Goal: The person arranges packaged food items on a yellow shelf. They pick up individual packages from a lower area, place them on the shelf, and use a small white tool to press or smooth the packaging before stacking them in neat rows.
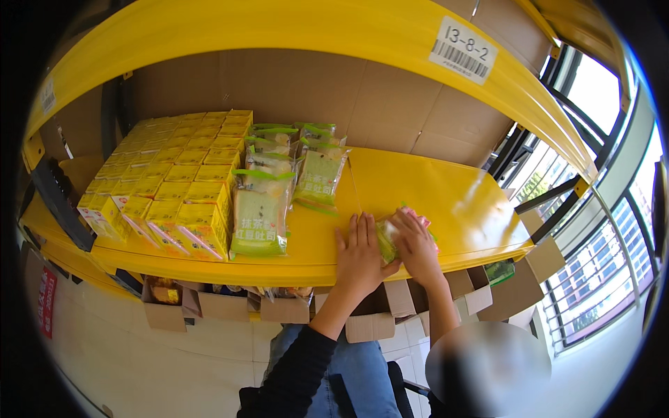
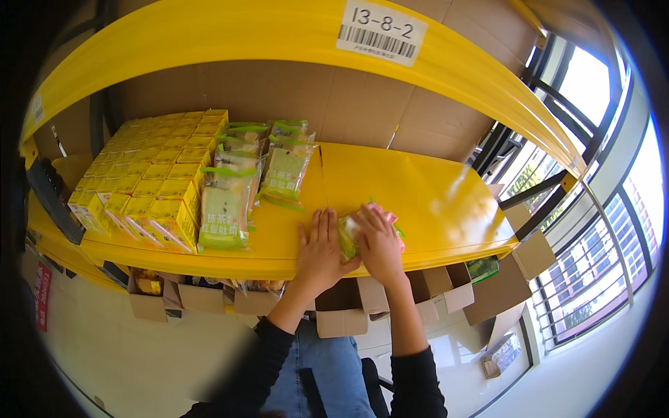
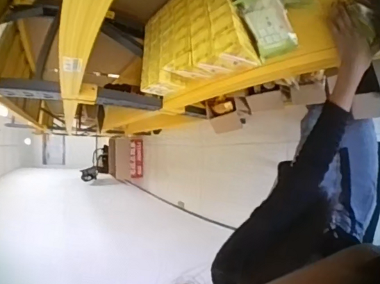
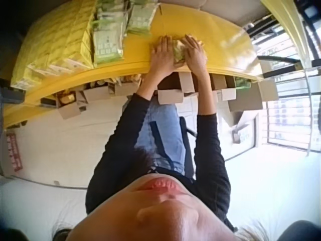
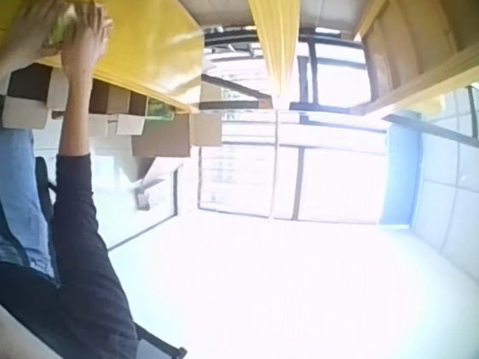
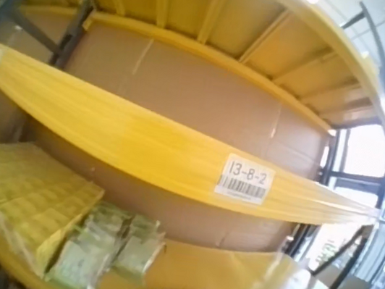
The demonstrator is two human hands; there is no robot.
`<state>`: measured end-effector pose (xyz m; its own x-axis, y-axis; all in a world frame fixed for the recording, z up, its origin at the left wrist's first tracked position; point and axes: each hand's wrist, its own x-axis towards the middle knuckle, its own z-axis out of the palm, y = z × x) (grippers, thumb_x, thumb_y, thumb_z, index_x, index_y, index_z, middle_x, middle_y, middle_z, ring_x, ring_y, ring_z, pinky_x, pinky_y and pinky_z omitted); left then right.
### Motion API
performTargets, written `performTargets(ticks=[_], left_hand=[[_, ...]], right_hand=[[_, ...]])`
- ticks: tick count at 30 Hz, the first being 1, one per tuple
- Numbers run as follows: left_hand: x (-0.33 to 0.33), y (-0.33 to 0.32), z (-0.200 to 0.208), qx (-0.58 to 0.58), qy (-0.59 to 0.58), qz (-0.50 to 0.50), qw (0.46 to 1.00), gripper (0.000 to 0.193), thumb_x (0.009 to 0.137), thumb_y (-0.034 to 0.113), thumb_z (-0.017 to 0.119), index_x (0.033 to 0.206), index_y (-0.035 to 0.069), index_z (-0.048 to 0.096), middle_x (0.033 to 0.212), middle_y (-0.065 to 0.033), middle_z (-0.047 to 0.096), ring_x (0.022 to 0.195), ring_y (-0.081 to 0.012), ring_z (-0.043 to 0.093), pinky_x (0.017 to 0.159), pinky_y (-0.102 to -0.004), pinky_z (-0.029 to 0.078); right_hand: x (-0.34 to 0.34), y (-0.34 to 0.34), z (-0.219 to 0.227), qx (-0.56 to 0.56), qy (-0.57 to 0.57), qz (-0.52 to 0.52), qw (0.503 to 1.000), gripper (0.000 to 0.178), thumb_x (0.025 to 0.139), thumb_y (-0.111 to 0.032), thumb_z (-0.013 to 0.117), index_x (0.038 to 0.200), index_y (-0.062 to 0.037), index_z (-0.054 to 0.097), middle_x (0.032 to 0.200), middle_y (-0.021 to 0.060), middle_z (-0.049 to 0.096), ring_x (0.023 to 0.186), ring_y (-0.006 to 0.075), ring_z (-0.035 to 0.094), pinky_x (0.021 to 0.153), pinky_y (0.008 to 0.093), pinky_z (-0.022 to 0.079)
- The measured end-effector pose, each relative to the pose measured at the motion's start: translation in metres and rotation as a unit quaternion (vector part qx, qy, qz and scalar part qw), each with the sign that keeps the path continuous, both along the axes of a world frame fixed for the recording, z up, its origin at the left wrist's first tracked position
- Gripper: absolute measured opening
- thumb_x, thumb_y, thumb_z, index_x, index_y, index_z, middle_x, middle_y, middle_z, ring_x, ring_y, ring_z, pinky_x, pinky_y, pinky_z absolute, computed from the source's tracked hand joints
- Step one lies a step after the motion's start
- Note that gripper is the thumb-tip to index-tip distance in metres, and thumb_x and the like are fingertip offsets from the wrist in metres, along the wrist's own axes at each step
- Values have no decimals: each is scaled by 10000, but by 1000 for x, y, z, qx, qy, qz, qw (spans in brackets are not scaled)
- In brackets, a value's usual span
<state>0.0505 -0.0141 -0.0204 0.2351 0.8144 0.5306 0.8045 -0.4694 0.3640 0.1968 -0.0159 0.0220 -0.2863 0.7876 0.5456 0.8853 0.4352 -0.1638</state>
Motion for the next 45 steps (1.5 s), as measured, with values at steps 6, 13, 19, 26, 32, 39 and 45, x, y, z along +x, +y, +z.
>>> performTargets(ticks=[6,13,19,26,32,39,45], left_hand=[[-1,4,-11,34,-9,4,999,1010,720,441,680,1437,-40,157,1460,-241,245,1361,-387,244,1080,-554,204],[-1,-3,1,-1,-7,-17,1000,1036,688,501,694,1417,-59,217,1438,-245,300,1358,-383,258,1070,-564,225],[0,0,-3,33,-25,-16,999,1056,683,557,677,1407,-75,240,1420,-256,330,1351,-378,284,1049,-574,261],[0,0,-8,22,44,-10,999,1058,672,542,691,1414,-64,239,1425,-250,325,1342,-383,293,1069,-561,234],[-4,2,-1,11,12,-23,1000,1032,672,524,695,1420,-30,249,1402,-267,337,1295,-399,343,1052,-580,242],[-4,-1,1,45,14,-43,998,957,718,541,657,1474,171,203,1421,-296,273,1285,-442,323,1024,-640,232],[-9,-4,4,18,30,-87,996,1016,681,392,757,1480,187,163,1434,-269,264,1281,-425,352,1001,-663,254]], right_hand=[[-42,-61,13,-108,83,14,991,356,864,-79,541,1218,-55,564,1299,133,519,1199,326,484,990,392,406],[-17,-51,2,-83,91,41,992,357,883,-73,520,1238,-68,558,1356,118,478,1281,324,410,1030,376,370],[1,-41,-4,-70,177,-19,981,347,884,-26,494,1225,-33,560,1374,154,457,1314,324,378,1050,359,341],[-30,-44,1,-62,100,44,992,323,879,-67,500,1190,-16,570,1309,128,519,1290,330,400,1067,415,318],[-21,1,2,24,9,7,1000,308,905,-132,485,1180,-23,572,1258,130,553,1236,314,455,1042,410,342],[20,46,-4,-93,179,-113,973,304,938,-214,459,1135,-12,572,1114,174,601,1051,362,554,901,417,432],[46,20,-33,-3,232,-146,962,321,973,-225,398,1142,5,544,1039,203,580,975,384,539,840,415,433]])
